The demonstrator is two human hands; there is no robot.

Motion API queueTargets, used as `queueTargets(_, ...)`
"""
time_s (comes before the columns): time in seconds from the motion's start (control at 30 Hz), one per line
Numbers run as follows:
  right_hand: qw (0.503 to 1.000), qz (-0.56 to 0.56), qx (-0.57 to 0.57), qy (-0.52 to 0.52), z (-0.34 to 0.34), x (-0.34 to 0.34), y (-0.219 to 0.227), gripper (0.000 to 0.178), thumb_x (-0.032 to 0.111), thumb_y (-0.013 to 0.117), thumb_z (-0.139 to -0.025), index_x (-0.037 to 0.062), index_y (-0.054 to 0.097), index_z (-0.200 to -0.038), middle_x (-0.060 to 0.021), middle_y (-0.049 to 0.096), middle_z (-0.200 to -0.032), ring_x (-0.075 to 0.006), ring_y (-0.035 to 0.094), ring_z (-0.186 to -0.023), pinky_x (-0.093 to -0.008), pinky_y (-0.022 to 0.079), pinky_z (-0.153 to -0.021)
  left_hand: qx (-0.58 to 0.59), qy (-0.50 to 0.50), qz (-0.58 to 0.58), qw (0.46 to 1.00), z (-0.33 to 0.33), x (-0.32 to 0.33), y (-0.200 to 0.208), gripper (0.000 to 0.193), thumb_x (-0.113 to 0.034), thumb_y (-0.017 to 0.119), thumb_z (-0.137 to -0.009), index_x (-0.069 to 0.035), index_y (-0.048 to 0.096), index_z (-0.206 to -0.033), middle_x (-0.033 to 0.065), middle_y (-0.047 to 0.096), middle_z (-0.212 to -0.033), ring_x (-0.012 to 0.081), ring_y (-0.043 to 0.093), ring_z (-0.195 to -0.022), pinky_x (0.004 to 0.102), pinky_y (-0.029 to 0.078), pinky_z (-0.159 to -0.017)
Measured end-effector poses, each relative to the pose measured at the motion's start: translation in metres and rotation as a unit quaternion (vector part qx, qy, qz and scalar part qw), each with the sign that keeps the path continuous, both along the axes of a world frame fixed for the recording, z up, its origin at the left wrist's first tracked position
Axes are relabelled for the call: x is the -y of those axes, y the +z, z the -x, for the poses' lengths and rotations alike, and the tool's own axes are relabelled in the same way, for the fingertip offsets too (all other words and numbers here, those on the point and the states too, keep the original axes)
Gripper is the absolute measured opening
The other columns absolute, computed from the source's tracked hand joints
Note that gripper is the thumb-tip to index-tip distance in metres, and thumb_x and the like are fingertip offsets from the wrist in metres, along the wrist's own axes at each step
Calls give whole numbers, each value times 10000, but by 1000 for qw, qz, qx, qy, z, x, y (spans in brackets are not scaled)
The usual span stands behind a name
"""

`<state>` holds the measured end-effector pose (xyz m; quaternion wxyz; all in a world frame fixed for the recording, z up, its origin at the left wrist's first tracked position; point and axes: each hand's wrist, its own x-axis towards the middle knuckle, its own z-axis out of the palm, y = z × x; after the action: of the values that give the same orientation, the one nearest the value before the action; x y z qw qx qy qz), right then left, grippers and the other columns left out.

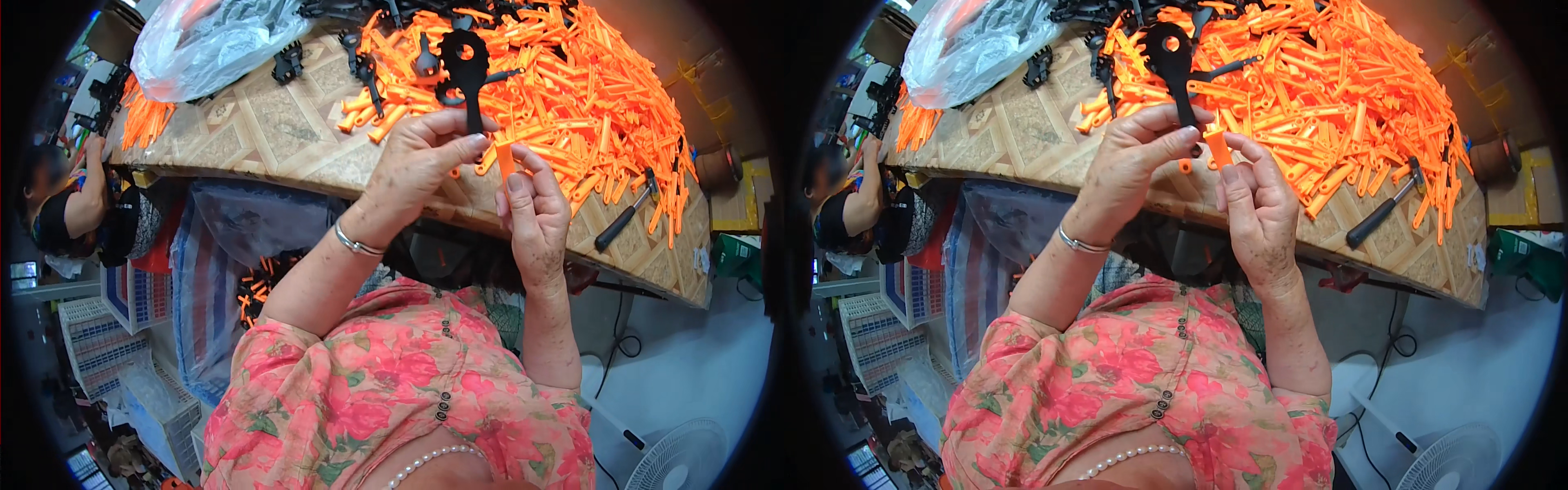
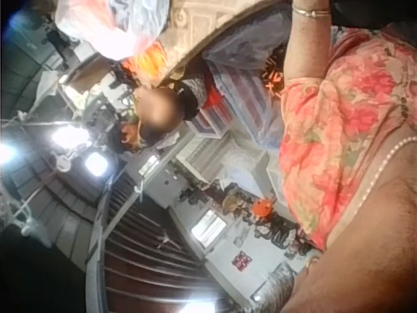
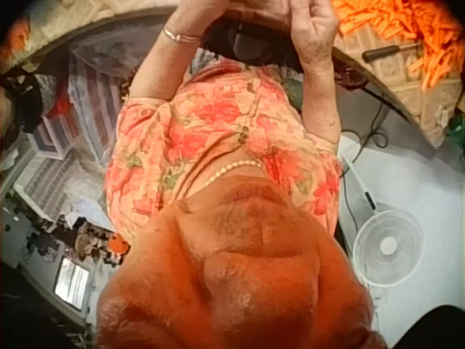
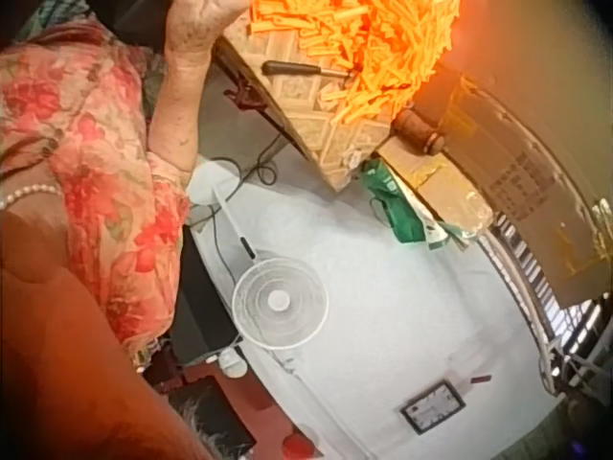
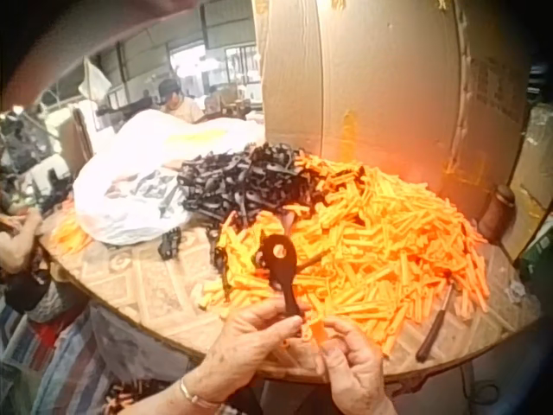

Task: The person assembles orange plastic handles onto black plastic heads using a hammer. They pick up a handle and a head, insert the handle into the head, and strike the assembly with a hammer to secure it. The finished units are placed on the table.

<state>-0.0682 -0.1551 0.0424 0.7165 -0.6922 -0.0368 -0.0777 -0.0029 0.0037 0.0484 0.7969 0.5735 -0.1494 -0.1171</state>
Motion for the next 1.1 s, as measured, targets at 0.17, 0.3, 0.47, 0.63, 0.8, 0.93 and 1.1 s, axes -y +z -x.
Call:
queueTargets(0.17,997,45,60,-23,16,6,-13,288,122,511,-994,22,513,-1264,39,509,-701,-10,432,-583,-156,328,-501,-19,-36,18,999,21,14,-13,244,-74,634,-901,-7,660,-1134,21,673,-1021,79,602,-839,219,502,-759)
queueTargets(0.3,996,62,41,-57,26,16,-17,305,104,527,-986,19,533,-1280,44,509,-726,-10,437,-598,-157,346,-523,-132,-65,111,983,31,21,-7,240,-99,610,-926,3,652,-1138,50,680,-1046,97,638,-873,233,542,-789)
queueTargets(0.47,985,136,60,-87,35,30,-25,295,63,584,-951,21,604,-1242,4,613,-865,-17,507,-695,-156,404,-603,-146,-55,78,985,35,25,-11,232,-107,615,-927,33,659,-1106,95,674,-934,120,668,-819,232,576,-762)
queueTargets(0.63,958,232,136,-104,37,35,-16,255,8,665,-871,19,677,-1125,-99,701,-1056,-142,653,-981,-253,504,-836,-190,-85,140,968,40,24,-14,276,-119,585,-946,111,618,-1095,119,661,-1101,161,661,-907,301,577,-825)
queueTargets(0.8,967,178,100,-149,45,36,-13,308,10,701,-845,29,671,-1151,-66,696,-1037,-89,629,-951,-223,492,-819,-156,-84,122,977,41,20,-11,256,-99,589,-941,76,625,-1124,131,652,-1104,174,651,-956,319,553,-871)
queueTargets(0.93,990,21,2,-142,48,27,-15,256,8,708,-839,17,672,-1093,-26,688,-938,-48,603,-839,-209,490,-744,-94,-107,79,987,45,21,-11,236,-102,593,-941,47,637,-1119,133,648,-1111,182,643,-985,329,538,-893)
queueTargets(1.1,964,171,116,-168,47,27,-25,173,18,709,-841,15,658,-1006,-9,663,-817,-40,572,-705,-219,473,-612,-119,-114,128,978,48,26,-13,236,-125,609,-934,43,641,-1097,126,648,-1108,201,637,-1016,361,537,-928)
